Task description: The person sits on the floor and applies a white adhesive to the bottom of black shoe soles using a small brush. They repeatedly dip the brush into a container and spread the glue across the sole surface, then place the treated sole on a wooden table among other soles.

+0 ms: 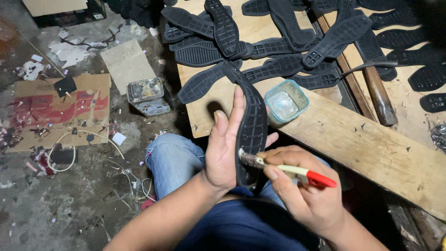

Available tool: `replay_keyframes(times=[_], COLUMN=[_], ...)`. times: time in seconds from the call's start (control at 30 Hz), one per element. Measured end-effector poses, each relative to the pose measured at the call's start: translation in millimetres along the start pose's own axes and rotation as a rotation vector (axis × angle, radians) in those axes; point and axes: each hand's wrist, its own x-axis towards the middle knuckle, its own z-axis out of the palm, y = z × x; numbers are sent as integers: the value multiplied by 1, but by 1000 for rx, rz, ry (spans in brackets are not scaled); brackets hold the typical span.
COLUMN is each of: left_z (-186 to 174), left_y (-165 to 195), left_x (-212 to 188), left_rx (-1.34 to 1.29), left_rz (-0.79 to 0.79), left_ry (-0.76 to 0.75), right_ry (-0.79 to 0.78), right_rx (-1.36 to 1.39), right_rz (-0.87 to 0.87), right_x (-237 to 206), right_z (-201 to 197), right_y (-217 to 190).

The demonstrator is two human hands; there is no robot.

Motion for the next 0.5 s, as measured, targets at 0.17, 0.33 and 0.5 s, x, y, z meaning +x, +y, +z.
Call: replay_keyframes(times=[0.17,0.33,0.5], left_z=[-3,1,-7], left_y=[5,2,2], left_x=[-1,-6,0], left_rx=[-113,-181,-308], left_rz=[-84,-165,-177], left_ry=[-43,-95,-84], right_ry=[-83,60,-129], right_rx=[35,-45,2], right_rz=[110,79,-29], right_x=[2,18,15], right_z=[-10,-20,-16], right_y=[-9,-4,-3])
